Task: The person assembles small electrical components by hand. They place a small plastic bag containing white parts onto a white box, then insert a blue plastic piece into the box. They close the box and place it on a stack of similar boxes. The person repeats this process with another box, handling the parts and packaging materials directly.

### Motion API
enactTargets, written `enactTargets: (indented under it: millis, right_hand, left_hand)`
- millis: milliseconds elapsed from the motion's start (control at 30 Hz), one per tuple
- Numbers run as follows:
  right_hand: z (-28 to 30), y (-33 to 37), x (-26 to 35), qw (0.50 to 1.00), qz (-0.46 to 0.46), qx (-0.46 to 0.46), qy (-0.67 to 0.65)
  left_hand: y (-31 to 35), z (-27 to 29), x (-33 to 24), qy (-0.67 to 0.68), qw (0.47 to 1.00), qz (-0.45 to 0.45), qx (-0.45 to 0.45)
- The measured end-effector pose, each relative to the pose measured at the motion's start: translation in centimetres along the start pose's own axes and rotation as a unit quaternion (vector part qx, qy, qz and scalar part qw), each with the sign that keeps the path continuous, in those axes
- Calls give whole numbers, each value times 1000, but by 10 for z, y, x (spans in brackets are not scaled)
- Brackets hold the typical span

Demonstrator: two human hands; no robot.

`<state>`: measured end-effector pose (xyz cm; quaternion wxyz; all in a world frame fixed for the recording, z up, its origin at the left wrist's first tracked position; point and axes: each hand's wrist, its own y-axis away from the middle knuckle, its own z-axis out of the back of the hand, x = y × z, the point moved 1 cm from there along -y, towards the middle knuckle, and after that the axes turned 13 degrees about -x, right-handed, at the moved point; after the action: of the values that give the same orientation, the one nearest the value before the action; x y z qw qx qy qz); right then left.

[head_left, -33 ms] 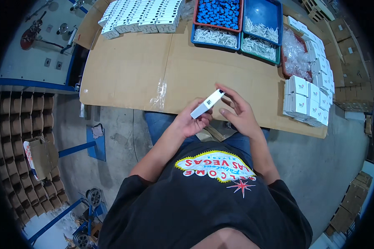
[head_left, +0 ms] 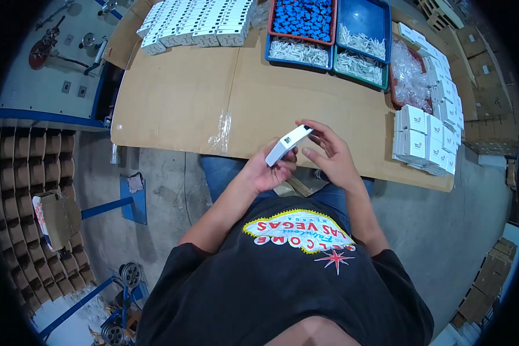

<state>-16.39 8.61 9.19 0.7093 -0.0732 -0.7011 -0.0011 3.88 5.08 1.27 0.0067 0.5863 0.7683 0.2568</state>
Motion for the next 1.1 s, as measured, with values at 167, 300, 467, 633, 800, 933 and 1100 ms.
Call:
enactTargets:
  millis: [167, 300, 467, 633, 800, 933, 1100]
  right_hand:
    - [-1, -1, -15, 988, -70, -111, -76]
    - [-7, 1, -24, 971, -133, -176, -91]
    - [0, 3, -53, 980, -116, -155, 40]
    - [-11, -25, -44, 970, -88, -97, 206]
    - [-43, -97, -21, 975, -13, -53, 217]
    - [-82, -180, -11, 974, 71, -24, 215]
    - [-143, -312, 1, 914, 264, 16, 309]
  left_hand:
    - [-1, -2, 22, -192, 978, 75, -27]
    - [9, 9, 14, -396, 890, -128, -187]
    - [43, 33, -43, -527, 650, -448, -316]
    - [93, 63, -146, -572, 315, -629, -422]
    - [141, 53, -227, -608, 102, -627, -476]
    - [161, 63, -265, -619, 16, -628, -471]
    - [166, 63, -264, -621, 27, -615, -485]
